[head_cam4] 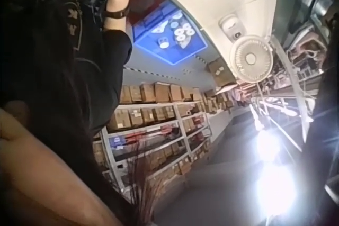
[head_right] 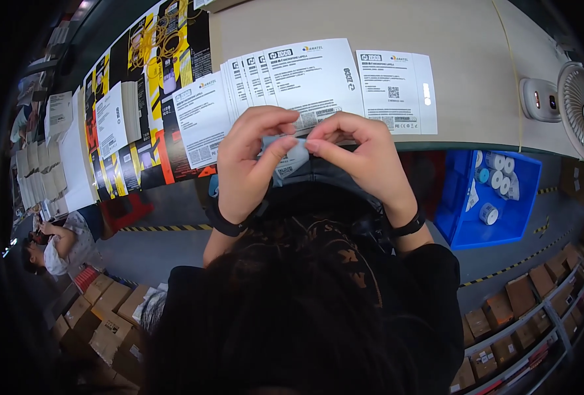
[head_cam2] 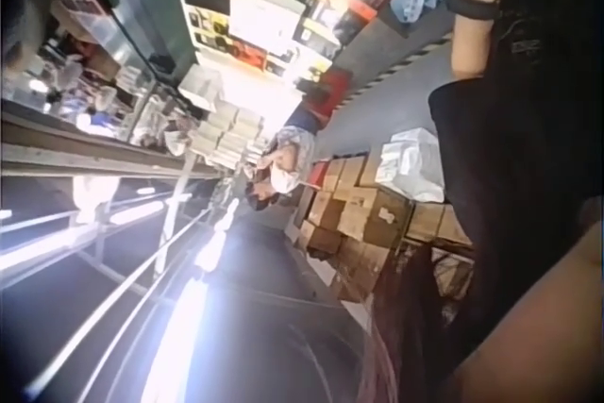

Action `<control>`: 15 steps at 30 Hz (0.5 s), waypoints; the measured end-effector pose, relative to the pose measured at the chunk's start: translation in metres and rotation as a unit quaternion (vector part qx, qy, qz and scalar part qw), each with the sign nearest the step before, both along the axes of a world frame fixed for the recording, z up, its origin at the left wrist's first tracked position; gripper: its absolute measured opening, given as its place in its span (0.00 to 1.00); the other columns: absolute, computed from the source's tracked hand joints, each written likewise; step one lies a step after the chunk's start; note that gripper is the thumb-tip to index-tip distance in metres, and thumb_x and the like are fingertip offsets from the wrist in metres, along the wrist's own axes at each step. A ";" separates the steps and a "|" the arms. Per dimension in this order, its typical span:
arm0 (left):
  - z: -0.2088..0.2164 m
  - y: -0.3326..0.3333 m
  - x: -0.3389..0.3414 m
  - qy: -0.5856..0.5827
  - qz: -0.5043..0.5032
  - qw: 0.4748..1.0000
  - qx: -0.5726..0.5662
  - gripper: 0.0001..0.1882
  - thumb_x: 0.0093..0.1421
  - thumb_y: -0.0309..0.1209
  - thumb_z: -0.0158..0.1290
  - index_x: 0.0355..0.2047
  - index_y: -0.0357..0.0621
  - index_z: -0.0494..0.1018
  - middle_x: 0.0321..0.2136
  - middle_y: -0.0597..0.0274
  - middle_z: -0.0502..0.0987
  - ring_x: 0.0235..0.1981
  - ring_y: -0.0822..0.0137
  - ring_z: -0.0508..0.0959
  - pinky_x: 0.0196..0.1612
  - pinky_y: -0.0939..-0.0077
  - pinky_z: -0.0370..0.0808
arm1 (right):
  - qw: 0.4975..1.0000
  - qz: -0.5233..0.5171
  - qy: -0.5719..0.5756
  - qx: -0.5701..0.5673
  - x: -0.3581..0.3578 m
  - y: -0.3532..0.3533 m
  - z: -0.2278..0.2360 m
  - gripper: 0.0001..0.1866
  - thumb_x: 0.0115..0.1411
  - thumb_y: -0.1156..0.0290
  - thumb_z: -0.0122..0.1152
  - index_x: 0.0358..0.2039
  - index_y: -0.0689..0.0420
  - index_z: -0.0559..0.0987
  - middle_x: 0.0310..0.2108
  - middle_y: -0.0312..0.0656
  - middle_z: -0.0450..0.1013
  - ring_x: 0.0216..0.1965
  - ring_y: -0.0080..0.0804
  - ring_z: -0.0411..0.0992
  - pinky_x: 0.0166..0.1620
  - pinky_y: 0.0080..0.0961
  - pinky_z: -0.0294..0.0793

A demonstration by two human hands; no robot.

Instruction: Sorting and stacking printed manufacturing labels at a workbench to prepare for a production run.

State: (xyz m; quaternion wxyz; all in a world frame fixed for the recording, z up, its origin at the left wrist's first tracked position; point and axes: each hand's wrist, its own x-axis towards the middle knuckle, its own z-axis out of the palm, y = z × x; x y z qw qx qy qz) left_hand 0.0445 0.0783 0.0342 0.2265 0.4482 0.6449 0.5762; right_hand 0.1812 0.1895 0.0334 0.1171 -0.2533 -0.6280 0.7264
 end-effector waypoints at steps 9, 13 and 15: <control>0.002 -0.012 0.000 -0.251 -0.042 0.965 -0.065 0.13 0.50 0.17 0.54 0.37 0.36 0.72 0.32 0.58 0.74 0.33 0.69 0.76 0.36 0.82 0.73 | 0.991 0.057 0.004 -0.122 0.001 0.002 -0.013 0.17 0.53 0.76 0.57 0.44 0.65 0.71 0.39 0.42 0.71 0.40 0.26 0.70 0.44 0.20 0.68; -0.006 -0.048 -0.021 -0.266 -0.200 0.930 -0.154 0.15 0.51 0.22 0.55 0.41 0.36 0.70 0.35 0.56 0.74 0.36 0.66 0.75 0.39 0.78 0.72 | 0.951 0.236 0.050 -0.195 0.051 0.019 -0.040 0.24 0.54 0.74 0.55 0.52 0.65 0.65 0.47 0.45 0.68 0.46 0.29 0.68 0.49 0.24 0.65; -0.026 -0.072 -0.027 -0.157 -0.369 0.883 -0.243 0.19 0.52 0.27 0.56 0.45 0.36 0.69 0.39 0.54 0.74 0.41 0.62 0.74 0.43 0.72 0.71 | 0.960 0.221 0.016 -0.170 0.072 0.027 -0.057 0.24 0.55 0.73 0.54 0.52 0.65 0.65 0.47 0.46 0.68 0.47 0.30 0.67 0.50 0.25 0.64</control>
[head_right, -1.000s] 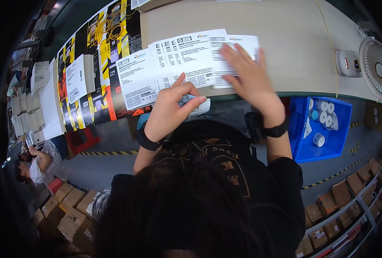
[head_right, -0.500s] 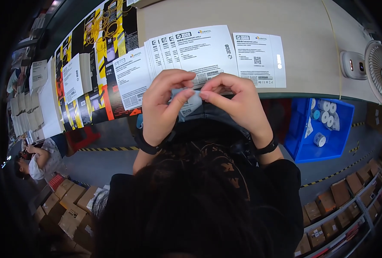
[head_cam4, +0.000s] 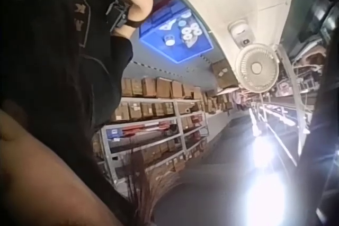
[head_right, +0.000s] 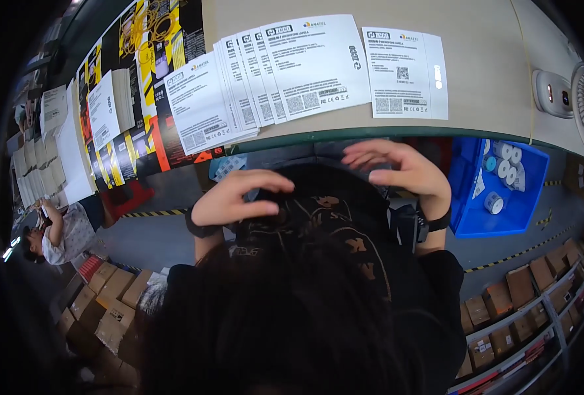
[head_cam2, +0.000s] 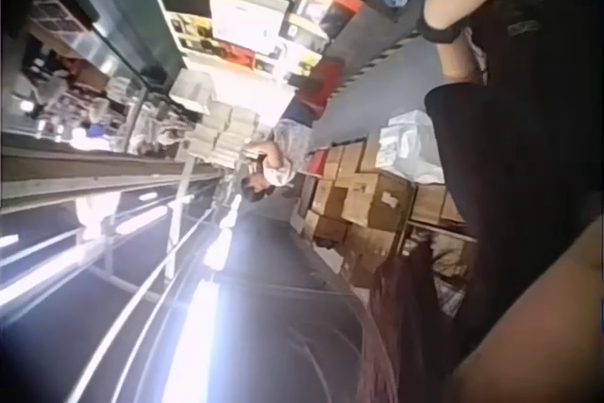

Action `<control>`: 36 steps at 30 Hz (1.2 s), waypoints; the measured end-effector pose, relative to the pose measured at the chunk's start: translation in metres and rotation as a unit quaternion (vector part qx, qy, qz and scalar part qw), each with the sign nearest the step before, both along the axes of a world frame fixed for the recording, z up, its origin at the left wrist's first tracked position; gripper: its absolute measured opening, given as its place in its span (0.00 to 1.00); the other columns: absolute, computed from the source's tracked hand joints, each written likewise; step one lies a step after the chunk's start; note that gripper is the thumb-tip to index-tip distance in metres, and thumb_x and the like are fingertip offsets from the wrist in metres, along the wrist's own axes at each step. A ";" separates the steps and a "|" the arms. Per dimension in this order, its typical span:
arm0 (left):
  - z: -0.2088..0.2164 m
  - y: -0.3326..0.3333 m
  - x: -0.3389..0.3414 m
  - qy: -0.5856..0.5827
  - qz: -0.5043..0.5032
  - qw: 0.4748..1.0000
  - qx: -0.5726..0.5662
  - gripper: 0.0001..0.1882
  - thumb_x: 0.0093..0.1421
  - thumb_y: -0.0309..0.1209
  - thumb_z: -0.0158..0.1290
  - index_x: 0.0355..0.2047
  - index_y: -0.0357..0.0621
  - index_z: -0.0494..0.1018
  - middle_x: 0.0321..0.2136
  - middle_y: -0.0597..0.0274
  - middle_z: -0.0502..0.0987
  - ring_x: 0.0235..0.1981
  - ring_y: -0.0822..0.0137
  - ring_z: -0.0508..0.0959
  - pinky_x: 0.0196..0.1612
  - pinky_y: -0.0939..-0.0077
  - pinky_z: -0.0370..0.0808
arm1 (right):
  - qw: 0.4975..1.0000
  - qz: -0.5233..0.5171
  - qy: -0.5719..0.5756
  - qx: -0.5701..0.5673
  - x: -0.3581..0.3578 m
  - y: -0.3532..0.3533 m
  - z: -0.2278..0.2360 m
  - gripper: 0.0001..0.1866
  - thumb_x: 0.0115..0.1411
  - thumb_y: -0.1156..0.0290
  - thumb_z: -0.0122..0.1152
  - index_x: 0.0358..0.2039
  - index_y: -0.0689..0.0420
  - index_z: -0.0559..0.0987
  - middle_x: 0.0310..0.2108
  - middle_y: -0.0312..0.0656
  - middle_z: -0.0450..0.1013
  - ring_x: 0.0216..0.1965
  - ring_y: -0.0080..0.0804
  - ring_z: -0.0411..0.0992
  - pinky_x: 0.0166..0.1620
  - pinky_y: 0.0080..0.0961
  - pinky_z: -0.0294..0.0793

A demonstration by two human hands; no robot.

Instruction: Sorting and stacking printed manufacturing labels at a workbench to prepare for a production run.

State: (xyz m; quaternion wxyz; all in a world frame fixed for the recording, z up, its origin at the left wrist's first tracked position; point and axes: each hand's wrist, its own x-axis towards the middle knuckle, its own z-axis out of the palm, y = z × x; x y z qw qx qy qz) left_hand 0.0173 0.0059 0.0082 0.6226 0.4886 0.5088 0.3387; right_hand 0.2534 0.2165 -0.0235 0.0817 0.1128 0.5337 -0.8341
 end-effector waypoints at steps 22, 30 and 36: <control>-0.139 0.012 0.022 0.502 0.252 0.804 0.195 0.13 0.57 0.32 0.47 0.40 0.41 0.73 0.37 0.49 0.74 0.39 0.48 0.72 0.44 0.61 0.69 | 0.959 0.087 -0.081 0.257 -0.017 -0.020 -0.009 0.23 0.55 0.70 0.56 0.51 0.63 0.67 0.46 0.43 0.69 0.46 0.29 0.67 0.51 0.23 0.63; -0.002 0.001 0.042 0.380 0.109 0.880 0.262 0.07 0.47 0.27 0.51 0.29 0.42 0.73 0.24 0.60 0.73 0.26 0.56 0.74 0.28 0.66 0.71 | 0.947 -0.077 0.030 0.310 -0.043 -0.047 0.050 0.27 0.50 0.68 0.61 0.50 0.63 0.68 0.46 0.44 0.69 0.45 0.30 0.67 0.50 0.26 0.64; 0.031 0.009 0.049 0.390 0.069 0.854 0.338 0.10 0.46 0.27 0.52 0.31 0.44 0.73 0.25 0.63 0.72 0.27 0.57 0.73 0.30 0.67 0.71 | 0.979 -0.083 0.074 0.172 -0.048 -0.050 0.062 0.22 0.46 0.75 0.63 0.44 0.64 0.71 0.44 0.45 0.69 0.45 0.31 0.68 0.48 0.25 0.66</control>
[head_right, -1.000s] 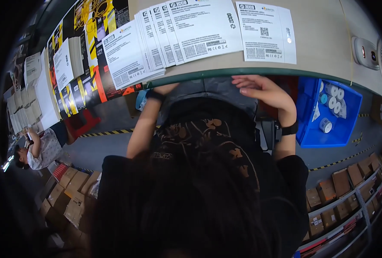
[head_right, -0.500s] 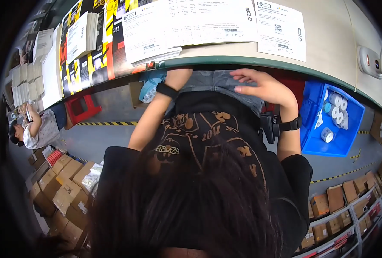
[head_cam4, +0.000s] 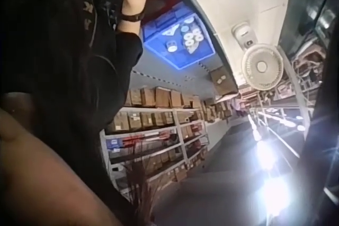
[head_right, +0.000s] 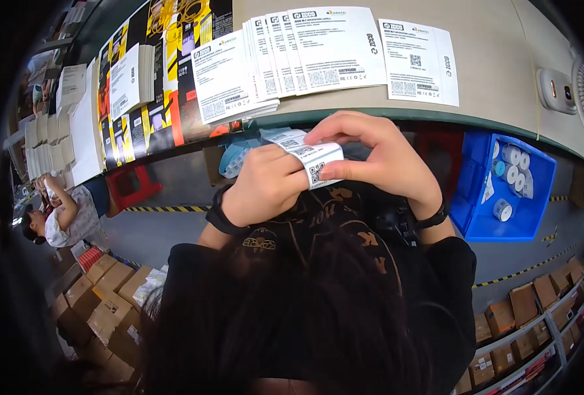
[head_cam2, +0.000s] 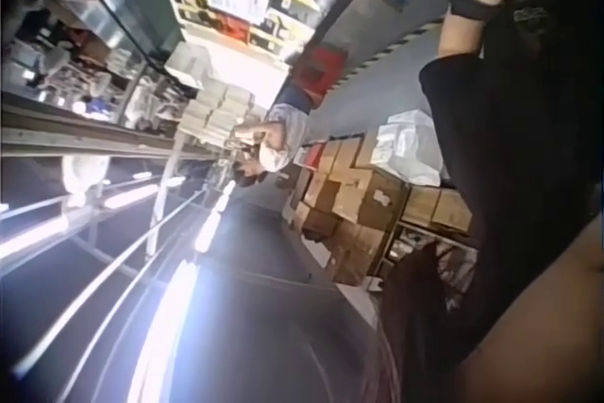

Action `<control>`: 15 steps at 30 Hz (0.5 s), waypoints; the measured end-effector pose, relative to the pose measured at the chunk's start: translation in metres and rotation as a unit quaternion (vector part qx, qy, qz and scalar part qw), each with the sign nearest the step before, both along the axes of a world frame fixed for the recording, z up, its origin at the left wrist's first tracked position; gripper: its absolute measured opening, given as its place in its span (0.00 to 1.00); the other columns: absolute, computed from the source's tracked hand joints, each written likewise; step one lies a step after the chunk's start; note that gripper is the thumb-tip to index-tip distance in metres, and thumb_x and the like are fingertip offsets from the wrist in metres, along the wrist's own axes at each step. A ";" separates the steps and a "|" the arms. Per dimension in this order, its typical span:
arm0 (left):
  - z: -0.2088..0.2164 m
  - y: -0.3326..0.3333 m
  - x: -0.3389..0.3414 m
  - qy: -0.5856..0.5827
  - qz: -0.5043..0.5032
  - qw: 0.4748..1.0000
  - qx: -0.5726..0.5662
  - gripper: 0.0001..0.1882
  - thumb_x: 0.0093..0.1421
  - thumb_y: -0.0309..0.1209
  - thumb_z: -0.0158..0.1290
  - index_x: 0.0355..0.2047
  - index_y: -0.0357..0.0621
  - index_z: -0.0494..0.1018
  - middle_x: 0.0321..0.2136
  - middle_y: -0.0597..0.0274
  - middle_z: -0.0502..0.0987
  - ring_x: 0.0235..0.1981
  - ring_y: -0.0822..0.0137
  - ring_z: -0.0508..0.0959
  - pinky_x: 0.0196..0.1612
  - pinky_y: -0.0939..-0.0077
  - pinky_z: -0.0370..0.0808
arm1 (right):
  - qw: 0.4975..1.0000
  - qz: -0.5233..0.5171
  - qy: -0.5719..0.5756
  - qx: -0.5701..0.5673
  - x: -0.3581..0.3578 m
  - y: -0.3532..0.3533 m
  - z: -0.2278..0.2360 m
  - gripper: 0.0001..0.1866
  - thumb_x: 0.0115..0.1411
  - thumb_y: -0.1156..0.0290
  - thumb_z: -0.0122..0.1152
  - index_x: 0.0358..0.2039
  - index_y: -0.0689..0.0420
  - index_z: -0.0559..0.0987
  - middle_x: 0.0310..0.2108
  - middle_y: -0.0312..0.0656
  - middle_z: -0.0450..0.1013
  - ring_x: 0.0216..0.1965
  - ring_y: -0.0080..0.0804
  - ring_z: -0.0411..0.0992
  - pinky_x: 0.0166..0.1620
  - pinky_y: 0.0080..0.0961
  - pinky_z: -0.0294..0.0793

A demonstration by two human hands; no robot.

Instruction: Sorting and stacking printed manufacturing labels at a workbench to prepare for a production run.

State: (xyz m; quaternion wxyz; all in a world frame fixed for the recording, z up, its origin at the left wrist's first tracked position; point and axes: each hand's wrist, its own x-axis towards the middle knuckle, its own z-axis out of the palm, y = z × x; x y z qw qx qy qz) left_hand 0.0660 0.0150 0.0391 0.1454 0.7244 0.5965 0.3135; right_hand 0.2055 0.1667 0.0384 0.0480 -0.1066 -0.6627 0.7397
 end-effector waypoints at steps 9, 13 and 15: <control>0.001 0.011 -0.009 -0.453 0.084 0.885 -0.069 0.18 0.56 0.24 0.48 0.48 0.38 0.65 0.44 0.55 0.72 0.46 0.63 0.72 0.47 0.73 0.69 | 0.965 -0.066 0.172 0.185 0.004 0.002 0.010 0.11 0.43 0.83 0.60 0.31 0.62 0.76 0.36 0.47 0.73 0.37 0.36 0.72 0.40 0.25 0.71; 0.009 0.015 -0.016 -0.688 0.086 0.714 -0.098 0.19 0.59 0.23 0.46 0.51 0.34 0.60 0.46 0.52 0.71 0.48 0.67 0.71 0.49 0.74 0.68 | 0.967 -0.022 0.167 0.189 0.010 0.008 0.000 0.12 0.42 0.84 0.60 0.30 0.61 0.77 0.33 0.47 0.74 0.34 0.36 0.73 0.38 0.25 0.71; 0.010 0.016 -0.018 -0.720 0.091 0.682 -0.097 0.19 0.59 0.23 0.45 0.50 0.34 0.59 0.46 0.52 0.70 0.48 0.68 0.71 0.49 0.75 0.69 | 0.971 0.006 0.139 0.192 0.009 0.010 0.001 0.12 0.42 0.83 0.60 0.31 0.62 0.77 0.34 0.46 0.74 0.35 0.36 0.73 0.38 0.25 0.71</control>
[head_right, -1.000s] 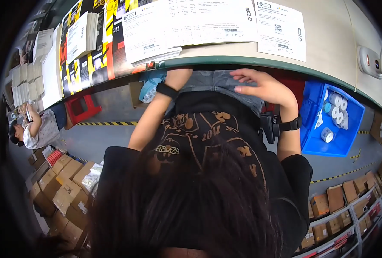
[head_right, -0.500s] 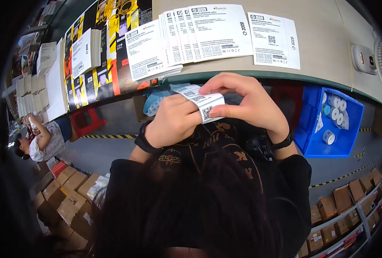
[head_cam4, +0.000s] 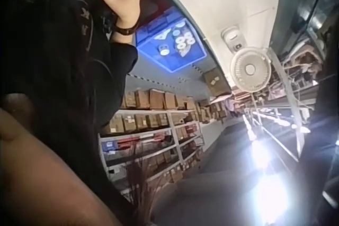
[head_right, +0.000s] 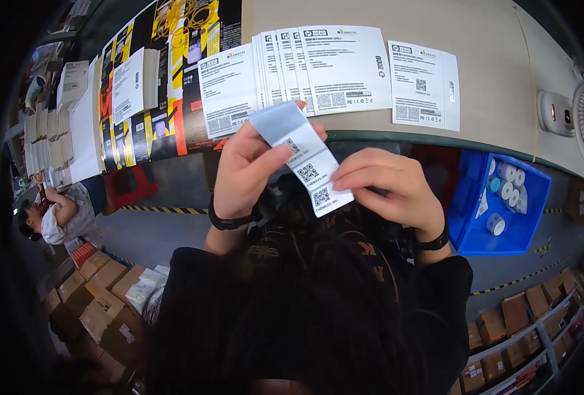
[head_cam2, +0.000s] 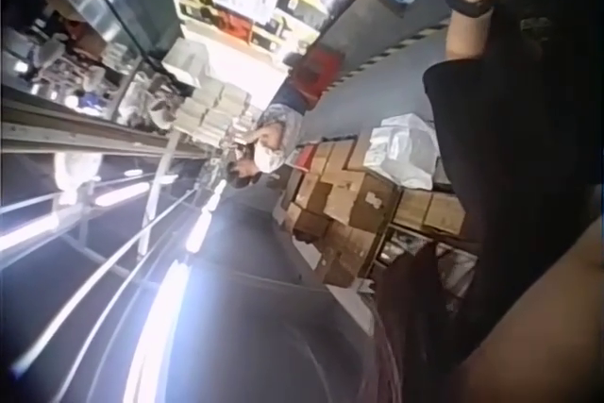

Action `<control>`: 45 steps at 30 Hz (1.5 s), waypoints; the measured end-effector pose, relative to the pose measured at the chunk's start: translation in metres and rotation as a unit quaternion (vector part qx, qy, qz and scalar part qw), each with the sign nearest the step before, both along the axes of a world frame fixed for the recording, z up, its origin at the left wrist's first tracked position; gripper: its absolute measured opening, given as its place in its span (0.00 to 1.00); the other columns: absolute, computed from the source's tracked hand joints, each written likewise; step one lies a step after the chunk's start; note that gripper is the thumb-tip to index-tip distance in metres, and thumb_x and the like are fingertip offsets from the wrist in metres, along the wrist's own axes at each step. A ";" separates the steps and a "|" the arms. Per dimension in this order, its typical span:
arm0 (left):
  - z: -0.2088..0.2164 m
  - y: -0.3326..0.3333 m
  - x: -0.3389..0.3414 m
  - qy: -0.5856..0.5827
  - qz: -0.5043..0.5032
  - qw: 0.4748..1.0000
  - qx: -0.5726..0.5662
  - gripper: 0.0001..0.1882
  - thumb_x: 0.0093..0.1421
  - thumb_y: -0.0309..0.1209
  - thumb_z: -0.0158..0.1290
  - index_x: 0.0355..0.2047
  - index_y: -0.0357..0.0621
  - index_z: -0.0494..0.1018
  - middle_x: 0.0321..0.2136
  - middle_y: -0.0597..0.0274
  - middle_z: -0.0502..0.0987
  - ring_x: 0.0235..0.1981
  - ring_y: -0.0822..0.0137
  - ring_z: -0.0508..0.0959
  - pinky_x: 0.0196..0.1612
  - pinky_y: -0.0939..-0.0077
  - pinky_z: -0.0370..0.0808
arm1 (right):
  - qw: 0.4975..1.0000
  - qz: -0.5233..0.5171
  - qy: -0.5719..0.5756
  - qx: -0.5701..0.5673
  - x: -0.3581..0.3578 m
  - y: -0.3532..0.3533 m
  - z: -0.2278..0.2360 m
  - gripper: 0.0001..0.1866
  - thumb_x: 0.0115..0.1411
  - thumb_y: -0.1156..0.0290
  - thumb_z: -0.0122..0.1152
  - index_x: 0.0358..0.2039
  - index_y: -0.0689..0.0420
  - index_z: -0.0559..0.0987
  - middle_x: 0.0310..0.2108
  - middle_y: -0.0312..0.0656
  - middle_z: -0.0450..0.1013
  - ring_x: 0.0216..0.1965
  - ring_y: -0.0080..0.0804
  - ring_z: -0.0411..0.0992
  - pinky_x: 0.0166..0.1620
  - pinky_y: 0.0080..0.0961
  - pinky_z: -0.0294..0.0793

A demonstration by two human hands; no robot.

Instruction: Sorting and stacking printed manufacturing labels at a workbench to prepare for a production run.

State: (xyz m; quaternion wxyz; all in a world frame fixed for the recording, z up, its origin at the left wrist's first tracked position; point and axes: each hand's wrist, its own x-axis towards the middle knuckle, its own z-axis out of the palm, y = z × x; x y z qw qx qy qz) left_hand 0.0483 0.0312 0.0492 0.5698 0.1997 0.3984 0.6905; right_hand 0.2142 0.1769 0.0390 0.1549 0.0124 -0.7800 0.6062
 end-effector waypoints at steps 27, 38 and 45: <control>-0.011 0.019 0.009 0.414 0.112 0.900 -0.077 0.11 0.51 0.21 0.55 0.37 0.39 0.74 0.23 0.61 0.78 0.26 0.76 0.77 0.31 0.86 0.70 | 0.966 -0.233 -0.048 -0.103 -0.037 -0.005 0.007 0.08 0.45 0.80 0.62 0.28 0.63 0.75 0.28 0.39 0.70 0.30 0.26 0.67 0.36 0.17 0.65; -0.009 0.025 0.008 0.354 0.104 0.923 -0.106 0.06 0.51 0.26 0.58 0.26 0.36 0.73 0.18 0.58 0.76 0.16 0.76 0.73 0.21 0.86 0.66 | 0.965 -0.227 -0.068 -0.109 -0.037 -0.004 0.004 0.09 0.47 0.82 0.60 0.31 0.65 0.74 0.36 0.41 0.70 0.39 0.27 0.68 0.44 0.22 0.65; -0.020 0.023 0.007 0.447 0.100 0.883 -0.101 0.12 0.49 0.30 0.60 0.19 0.34 0.72 0.14 0.59 0.74 0.15 0.73 0.72 0.20 0.84 0.67 | 0.946 -0.209 -0.055 -0.241 -0.036 -0.004 -0.003 0.07 0.48 0.81 0.61 0.29 0.63 0.75 0.33 0.39 0.70 0.37 0.26 0.69 0.43 0.21 0.67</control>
